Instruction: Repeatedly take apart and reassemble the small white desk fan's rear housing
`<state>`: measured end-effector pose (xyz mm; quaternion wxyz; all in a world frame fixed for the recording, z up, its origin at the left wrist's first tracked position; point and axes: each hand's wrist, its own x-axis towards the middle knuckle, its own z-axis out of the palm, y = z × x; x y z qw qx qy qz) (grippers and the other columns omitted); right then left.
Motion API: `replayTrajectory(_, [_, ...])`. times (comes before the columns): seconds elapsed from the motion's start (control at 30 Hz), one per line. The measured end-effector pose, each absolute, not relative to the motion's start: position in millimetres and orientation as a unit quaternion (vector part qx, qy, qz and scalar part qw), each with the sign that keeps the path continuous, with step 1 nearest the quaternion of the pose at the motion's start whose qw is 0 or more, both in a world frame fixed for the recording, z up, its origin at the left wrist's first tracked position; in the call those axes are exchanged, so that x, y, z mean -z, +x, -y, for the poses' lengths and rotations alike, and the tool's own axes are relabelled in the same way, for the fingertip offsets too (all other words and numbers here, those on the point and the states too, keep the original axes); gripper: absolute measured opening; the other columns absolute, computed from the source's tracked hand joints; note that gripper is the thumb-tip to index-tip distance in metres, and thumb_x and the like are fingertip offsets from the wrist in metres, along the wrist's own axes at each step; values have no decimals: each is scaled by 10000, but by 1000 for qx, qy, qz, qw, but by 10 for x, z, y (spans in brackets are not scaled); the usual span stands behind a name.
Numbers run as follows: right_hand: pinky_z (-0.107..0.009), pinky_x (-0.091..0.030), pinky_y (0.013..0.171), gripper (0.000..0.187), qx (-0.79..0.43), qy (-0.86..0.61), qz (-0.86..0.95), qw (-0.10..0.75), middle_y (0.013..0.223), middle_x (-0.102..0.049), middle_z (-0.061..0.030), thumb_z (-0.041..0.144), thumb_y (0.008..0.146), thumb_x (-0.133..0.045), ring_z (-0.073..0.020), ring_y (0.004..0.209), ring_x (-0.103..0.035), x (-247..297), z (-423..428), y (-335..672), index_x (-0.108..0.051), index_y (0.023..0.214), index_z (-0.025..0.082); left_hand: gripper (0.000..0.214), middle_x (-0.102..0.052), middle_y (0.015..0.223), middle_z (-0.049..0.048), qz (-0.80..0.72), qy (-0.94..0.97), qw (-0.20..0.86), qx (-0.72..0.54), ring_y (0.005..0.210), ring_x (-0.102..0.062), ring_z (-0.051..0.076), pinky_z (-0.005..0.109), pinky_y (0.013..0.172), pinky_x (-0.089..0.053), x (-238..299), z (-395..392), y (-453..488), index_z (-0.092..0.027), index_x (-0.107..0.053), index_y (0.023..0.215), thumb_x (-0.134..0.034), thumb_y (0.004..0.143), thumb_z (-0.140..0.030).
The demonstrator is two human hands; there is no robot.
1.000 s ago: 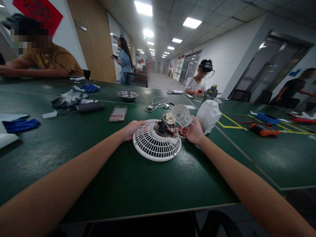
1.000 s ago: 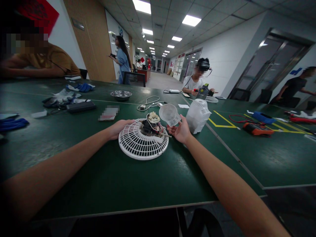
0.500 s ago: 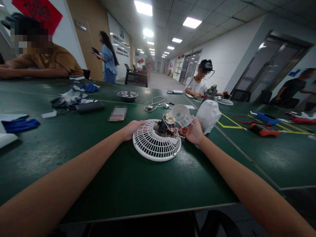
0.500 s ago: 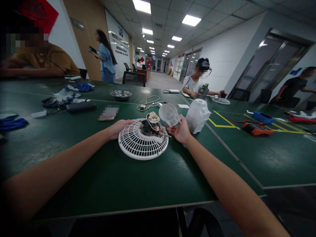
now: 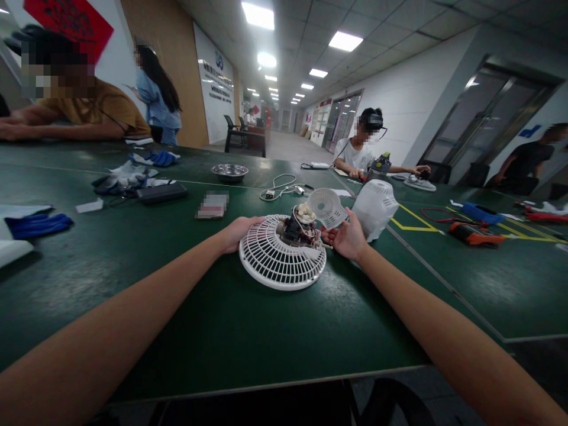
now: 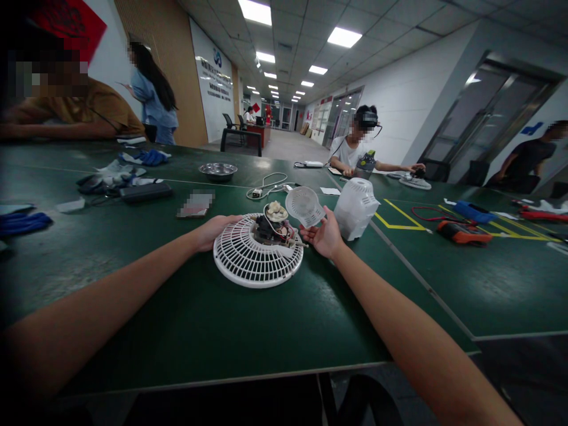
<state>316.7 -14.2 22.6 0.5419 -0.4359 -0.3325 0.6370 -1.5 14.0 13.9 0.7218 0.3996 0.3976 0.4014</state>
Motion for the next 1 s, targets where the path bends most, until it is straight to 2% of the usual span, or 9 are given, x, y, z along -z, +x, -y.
replayTrajectory(0.27, [-322, -510, 580, 487, -631, -443, 336, 541, 804, -687, -81, 670, 948, -343, -230, 667, -652, -245, 147, 3151, -542, 1123, 261, 158, -768, 855, 120, -400, 400, 720, -402, 696, -746, 173, 277, 704, -637, -140, -132, -9, -66, -718, 968, -570, 980, -120])
replayTrajectory(1.0, [-332, -517, 603, 490, -631, -441, 343, 538, 833, -699, -95, 670, 950, -348, -231, 670, -650, -249, 166, 3147, -537, 1140, 261, 147, -770, 907, 140, -396, 399, 727, -396, 725, -760, 193, 298, 709, -651, -91, -187, -51, -66, -728, 985, -599, 968, -135])
